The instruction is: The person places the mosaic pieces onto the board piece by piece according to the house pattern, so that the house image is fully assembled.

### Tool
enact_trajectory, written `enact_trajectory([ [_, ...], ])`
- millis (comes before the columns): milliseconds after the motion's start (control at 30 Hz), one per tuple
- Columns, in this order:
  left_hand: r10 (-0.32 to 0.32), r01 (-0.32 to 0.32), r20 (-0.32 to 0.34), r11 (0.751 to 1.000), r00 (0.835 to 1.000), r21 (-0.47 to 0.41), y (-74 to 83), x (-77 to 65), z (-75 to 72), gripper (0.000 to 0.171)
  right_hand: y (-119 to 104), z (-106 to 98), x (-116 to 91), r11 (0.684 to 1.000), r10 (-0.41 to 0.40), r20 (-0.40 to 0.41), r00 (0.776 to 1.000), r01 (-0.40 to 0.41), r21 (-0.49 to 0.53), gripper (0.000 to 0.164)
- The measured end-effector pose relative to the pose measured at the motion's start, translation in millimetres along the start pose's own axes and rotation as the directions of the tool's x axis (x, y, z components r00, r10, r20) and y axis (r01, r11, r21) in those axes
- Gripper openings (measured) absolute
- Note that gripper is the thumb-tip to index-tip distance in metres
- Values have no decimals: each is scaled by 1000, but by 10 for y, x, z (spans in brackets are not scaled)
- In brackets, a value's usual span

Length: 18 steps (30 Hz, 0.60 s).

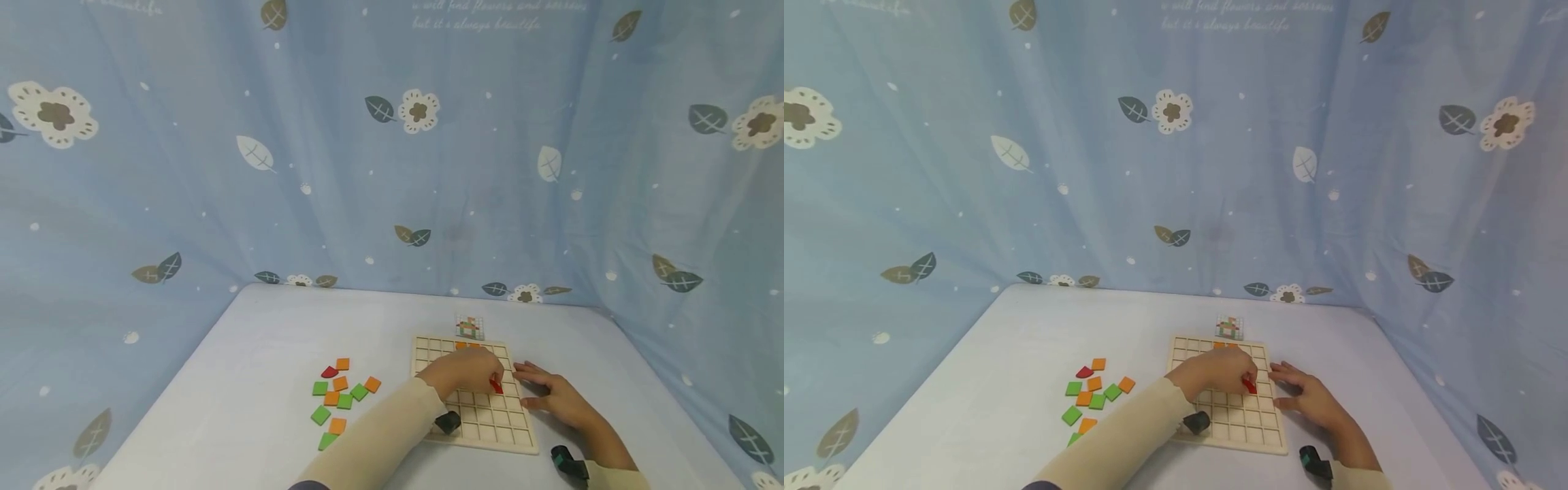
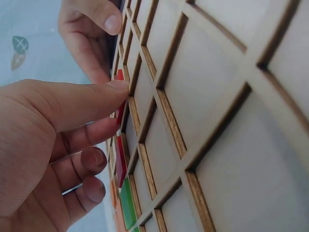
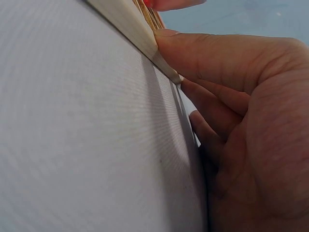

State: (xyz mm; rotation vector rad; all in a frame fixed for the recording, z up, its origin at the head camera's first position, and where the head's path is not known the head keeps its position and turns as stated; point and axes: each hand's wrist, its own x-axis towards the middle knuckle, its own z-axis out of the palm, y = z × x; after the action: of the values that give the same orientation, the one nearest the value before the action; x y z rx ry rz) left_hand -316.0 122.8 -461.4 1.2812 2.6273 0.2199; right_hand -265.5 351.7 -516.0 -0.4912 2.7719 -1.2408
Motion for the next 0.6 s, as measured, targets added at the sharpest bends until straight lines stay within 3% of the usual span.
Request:
enact_trajectory([
  [267,34,-34,-23,999,999,10,-38,23,29,7,27,0,8,1000,3,-9,1000,-3,7,59],
  [600,-1,2,-11,1000,1000,28,-37,48,76,16,39,16,11,1000,-3,-9,1000,3,28,58],
])
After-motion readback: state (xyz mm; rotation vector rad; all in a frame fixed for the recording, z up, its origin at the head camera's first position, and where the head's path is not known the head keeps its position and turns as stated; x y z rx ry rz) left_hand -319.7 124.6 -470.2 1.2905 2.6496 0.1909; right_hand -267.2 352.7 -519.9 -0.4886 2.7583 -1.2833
